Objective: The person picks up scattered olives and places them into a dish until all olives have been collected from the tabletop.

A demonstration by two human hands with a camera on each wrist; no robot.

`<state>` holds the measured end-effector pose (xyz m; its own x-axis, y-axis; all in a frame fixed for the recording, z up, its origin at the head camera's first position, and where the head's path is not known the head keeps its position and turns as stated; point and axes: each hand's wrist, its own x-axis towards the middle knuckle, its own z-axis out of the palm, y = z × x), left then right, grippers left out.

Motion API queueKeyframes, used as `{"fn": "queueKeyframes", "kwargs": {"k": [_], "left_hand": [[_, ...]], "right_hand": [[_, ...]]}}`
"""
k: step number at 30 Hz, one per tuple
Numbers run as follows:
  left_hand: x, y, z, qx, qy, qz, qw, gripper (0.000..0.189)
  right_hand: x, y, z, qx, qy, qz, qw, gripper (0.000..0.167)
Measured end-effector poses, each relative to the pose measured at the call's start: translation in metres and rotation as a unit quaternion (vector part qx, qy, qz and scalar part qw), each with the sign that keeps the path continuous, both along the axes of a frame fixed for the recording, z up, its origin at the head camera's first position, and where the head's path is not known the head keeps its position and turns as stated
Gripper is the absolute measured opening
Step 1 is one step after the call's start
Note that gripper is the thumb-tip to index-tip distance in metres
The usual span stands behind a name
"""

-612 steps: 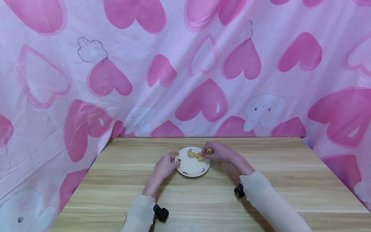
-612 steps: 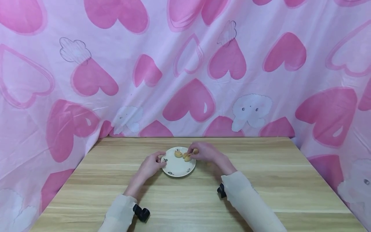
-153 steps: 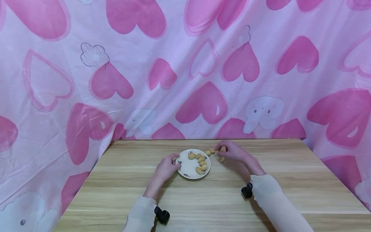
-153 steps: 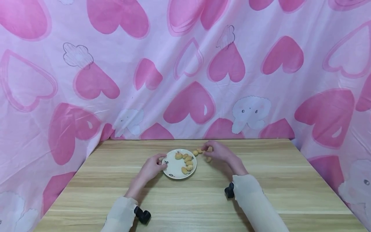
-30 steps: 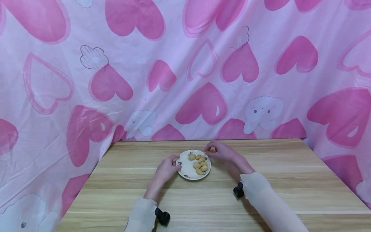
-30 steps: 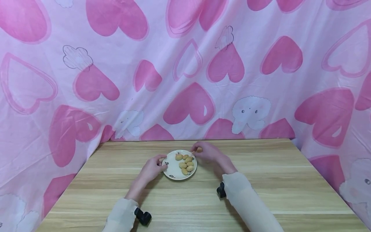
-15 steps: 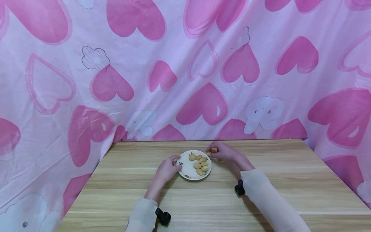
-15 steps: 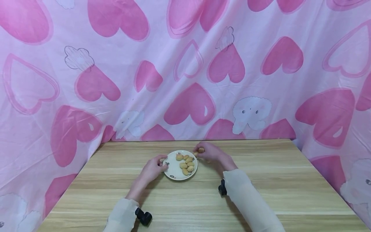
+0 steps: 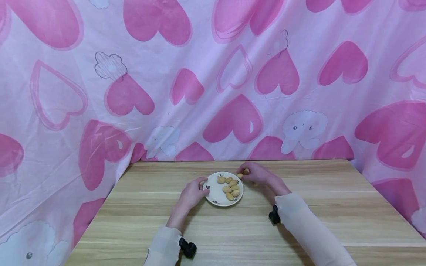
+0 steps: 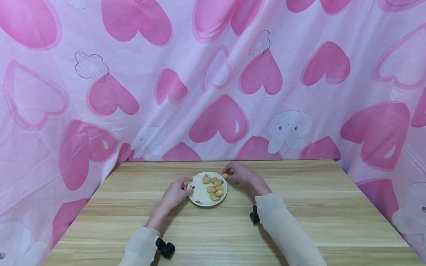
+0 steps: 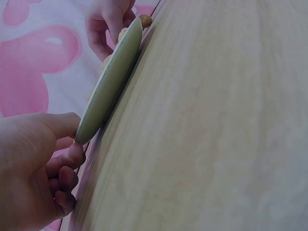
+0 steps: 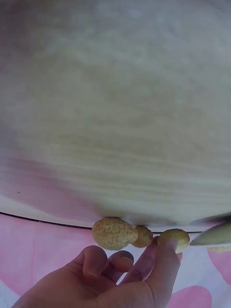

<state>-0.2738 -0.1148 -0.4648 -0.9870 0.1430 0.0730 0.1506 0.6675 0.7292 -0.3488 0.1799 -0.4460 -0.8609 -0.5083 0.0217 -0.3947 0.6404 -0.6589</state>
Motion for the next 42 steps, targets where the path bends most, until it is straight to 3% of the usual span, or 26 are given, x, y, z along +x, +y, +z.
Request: {"fn": "queueKeyframes", "kwargs": {"k": [10, 17, 25, 42], "left_hand": [[-0.001, 0.000, 0.000, -0.001, 0.000, 0.001, 1.0000, 0.052], [0.000, -0.001, -0.001, 0.002, 0.001, 0.002, 1.0000, 0.052], [0.000, 0.000, -0.001, 0.000, 0.002, 0.002, 1.0000, 0.052], [0.000, 0.001, 0.000, -0.003, -0.002, 0.005, 1.0000, 0.051]], "right_hand": [[0.007, -0.001, 0.010, 0.033, 0.056, -0.013, 0.9978, 0.021], [0.015, -0.008, 0.014, 0.041, 0.066, 0.000, 0.9970, 0.021], [0.020, -0.018, 0.019, 0.064, 0.111, 0.035, 0.9912, 0.019], [0.025, -0.038, 0.020, 0.070, 0.125, 0.070, 0.9872, 0.015]]}}
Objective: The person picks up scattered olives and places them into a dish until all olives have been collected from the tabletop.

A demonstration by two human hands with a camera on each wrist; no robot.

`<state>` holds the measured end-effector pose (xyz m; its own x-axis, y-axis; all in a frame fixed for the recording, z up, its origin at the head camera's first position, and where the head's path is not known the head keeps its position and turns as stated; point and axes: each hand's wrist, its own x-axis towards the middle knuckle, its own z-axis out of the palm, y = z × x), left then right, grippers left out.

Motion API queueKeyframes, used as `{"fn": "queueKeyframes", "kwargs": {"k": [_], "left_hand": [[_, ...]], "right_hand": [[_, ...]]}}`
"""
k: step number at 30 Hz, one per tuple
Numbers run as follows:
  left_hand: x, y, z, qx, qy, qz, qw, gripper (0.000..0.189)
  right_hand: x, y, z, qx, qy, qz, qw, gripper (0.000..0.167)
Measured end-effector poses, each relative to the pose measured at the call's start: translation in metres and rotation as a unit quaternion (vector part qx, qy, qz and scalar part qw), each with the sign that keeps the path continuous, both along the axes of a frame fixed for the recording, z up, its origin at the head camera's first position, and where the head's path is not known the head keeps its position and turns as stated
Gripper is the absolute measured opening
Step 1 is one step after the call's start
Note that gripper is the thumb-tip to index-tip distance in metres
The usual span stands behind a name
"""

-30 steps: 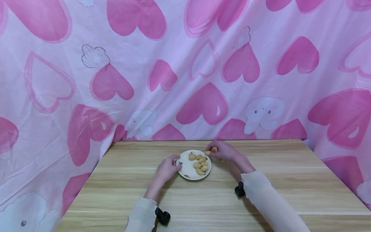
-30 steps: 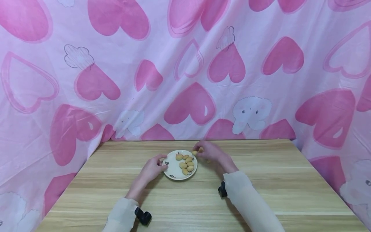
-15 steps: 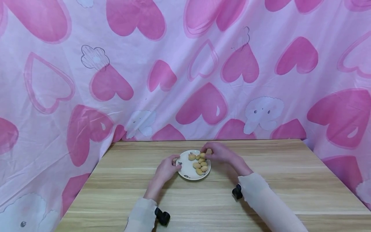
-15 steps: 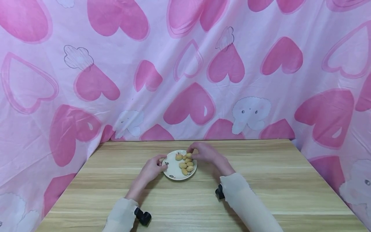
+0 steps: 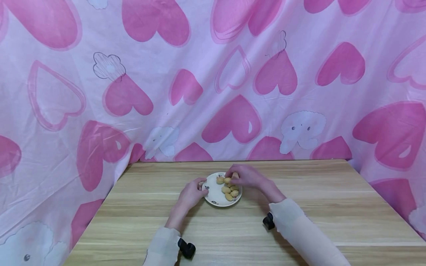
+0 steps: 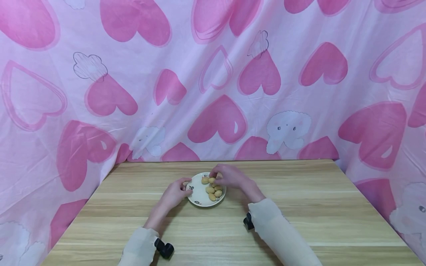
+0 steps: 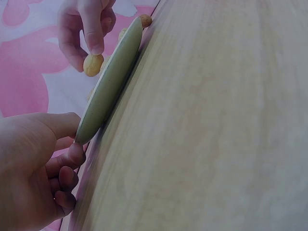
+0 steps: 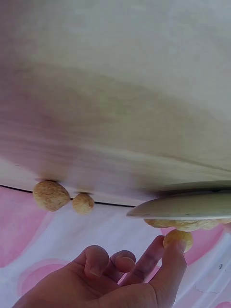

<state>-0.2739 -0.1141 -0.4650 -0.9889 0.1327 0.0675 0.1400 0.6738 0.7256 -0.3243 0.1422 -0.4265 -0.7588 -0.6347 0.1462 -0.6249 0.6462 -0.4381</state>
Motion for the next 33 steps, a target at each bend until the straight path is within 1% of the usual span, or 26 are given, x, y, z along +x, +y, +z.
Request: {"fn": "queueKeyframes", "kwargs": {"k": [5, 8, 11, 15, 27, 33], "left_hand": [[0.001, -0.001, 0.000, 0.003, -0.004, -0.001, 1.0000, 0.052], [0.000, -0.001, 0.001, 0.004, -0.006, 0.001, 1.0000, 0.052], [0.000, -0.001, 0.001, 0.004, -0.006, 0.002, 1.0000, 0.052], [0.000, -0.001, 0.001, 0.002, -0.005, 0.001, 1.0000, 0.052], [0.001, 0.000, 0.001, 0.003, -0.001, 0.001, 1.0000, 0.053], [0.000, 0.000, 0.000, 0.001, -0.002, 0.003, 1.0000, 0.053]], "right_hand": [[0.000, -0.006, -0.001, 0.002, -0.011, 0.011, 0.9999, 0.016], [0.000, -0.010, -0.002, -0.001, -0.019, 0.010, 0.9998, 0.017], [0.000, -0.013, -0.003, -0.002, -0.013, 0.012, 0.9998, 0.017], [-0.001, -0.016, -0.004, 0.013, -0.002, 0.015, 0.9998, 0.017], [0.001, -0.019, -0.004, 0.006, -0.036, 0.002, 0.9993, 0.018], [0.001, -0.017, -0.005, 0.004, -0.036, -0.010, 0.9993, 0.015]]}}
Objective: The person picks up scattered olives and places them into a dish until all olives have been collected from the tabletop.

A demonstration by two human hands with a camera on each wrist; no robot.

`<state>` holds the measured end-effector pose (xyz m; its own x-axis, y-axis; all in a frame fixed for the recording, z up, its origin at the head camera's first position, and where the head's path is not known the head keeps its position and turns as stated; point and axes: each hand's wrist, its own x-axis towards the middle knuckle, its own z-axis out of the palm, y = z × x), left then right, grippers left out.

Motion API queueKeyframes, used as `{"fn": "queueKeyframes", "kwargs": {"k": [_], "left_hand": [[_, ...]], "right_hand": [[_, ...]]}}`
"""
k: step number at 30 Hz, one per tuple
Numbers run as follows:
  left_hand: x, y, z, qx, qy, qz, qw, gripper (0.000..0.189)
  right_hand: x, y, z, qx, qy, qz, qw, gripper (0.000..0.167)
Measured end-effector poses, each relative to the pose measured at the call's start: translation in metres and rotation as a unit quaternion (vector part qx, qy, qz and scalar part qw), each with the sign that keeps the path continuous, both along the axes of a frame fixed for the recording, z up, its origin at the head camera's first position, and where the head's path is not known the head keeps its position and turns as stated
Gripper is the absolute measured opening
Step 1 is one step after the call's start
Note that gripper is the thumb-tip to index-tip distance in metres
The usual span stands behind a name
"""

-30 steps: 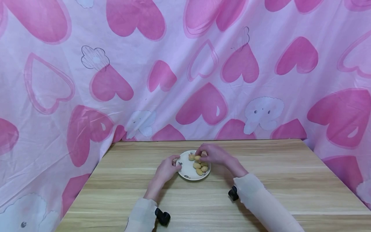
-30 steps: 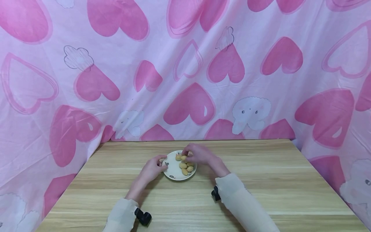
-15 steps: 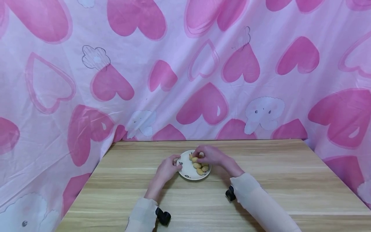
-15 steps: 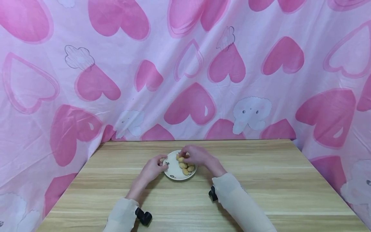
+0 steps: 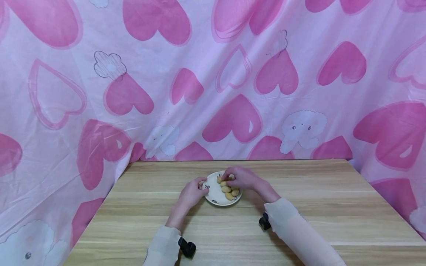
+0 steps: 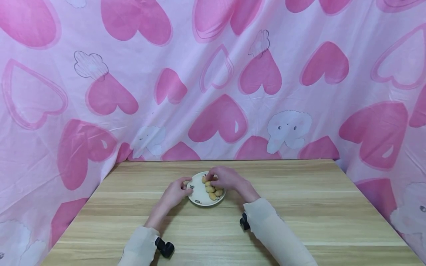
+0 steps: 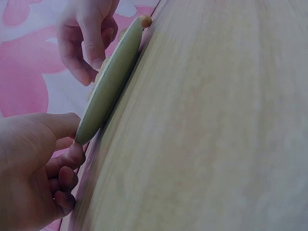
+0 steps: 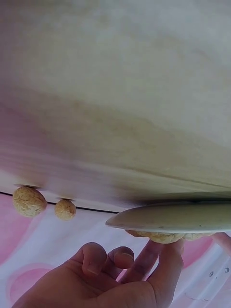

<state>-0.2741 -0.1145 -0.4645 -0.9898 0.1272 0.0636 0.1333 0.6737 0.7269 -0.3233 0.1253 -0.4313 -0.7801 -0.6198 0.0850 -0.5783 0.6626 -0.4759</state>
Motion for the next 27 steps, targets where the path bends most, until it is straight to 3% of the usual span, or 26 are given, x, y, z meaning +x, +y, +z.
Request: {"fn": "queueKeyframes", "kwargs": {"k": [14, 27], "left_hand": [[-0.001, 0.001, 0.000, -0.003, -0.003, 0.002, 1.0000, 0.053], [0.000, 0.001, -0.001, -0.006, -0.006, 0.003, 1.0000, 0.053]], "right_hand": [[0.001, 0.019, 0.007, -0.017, 0.027, -0.002, 0.9995, 0.014], [-0.003, 0.043, 0.004, -0.043, -0.003, -0.056, 0.9975, 0.016]]}}
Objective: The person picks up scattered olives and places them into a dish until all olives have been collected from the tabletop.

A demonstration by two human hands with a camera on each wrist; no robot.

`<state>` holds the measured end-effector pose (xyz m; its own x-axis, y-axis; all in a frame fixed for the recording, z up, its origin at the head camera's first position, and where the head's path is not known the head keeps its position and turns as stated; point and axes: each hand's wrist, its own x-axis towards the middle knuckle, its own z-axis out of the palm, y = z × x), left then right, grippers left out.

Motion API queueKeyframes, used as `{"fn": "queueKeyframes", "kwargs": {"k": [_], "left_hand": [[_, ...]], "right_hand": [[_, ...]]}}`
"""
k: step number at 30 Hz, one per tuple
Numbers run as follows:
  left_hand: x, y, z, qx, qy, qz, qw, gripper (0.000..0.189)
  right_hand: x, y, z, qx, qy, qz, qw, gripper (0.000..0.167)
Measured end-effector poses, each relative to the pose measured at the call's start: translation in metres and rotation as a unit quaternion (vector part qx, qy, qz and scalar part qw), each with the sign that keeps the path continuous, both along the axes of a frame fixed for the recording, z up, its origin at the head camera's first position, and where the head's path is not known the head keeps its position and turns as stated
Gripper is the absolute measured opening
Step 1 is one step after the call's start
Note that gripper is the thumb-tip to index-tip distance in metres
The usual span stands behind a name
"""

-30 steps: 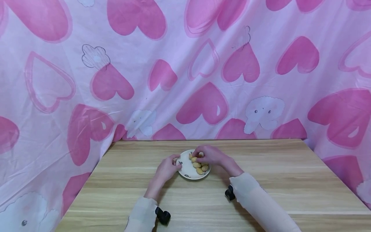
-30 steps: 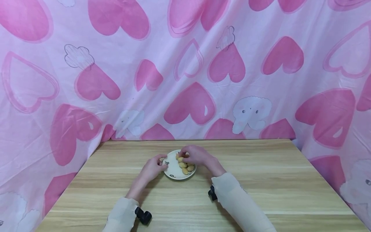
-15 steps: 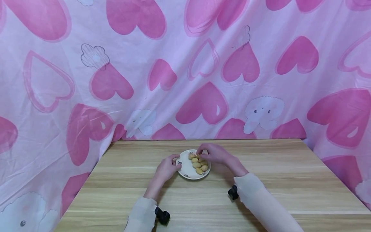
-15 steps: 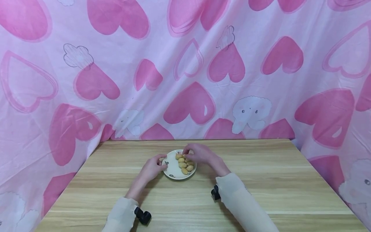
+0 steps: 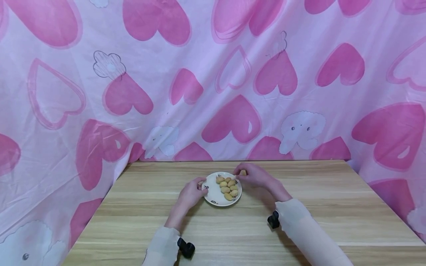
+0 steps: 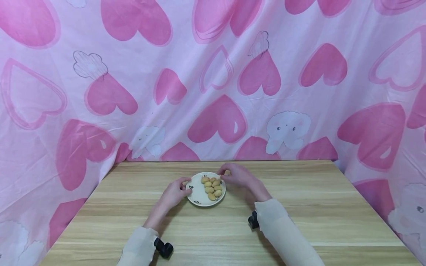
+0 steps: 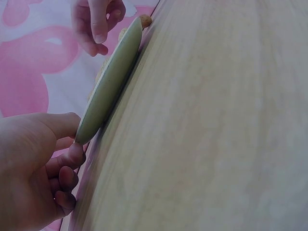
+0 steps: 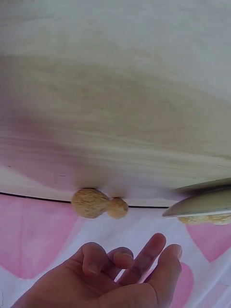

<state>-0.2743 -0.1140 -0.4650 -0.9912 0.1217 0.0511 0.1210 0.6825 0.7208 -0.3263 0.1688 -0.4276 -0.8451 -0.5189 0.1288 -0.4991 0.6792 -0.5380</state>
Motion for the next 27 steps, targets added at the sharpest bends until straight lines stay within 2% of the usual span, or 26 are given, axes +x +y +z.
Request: {"fn": "queueKeyframes", "kwargs": {"k": [14, 23, 27], "left_hand": [[-0.001, -0.001, -0.001, -0.001, 0.008, -0.001, 1.0000, 0.053], [0.000, 0.000, -0.001, 0.002, 0.007, -0.003, 1.0000, 0.053], [0.000, 0.000, -0.001, 0.000, 0.007, -0.003, 1.0000, 0.053]], "right_hand": [[-0.007, 0.016, -0.008, 0.009, 0.020, -0.018, 0.9996, 0.020], [-0.012, 0.026, -0.016, -0.001, -0.001, -0.036, 0.9994, 0.024], [-0.014, 0.029, -0.019, -0.009, -0.025, -0.052, 0.9983, 0.027]]}}
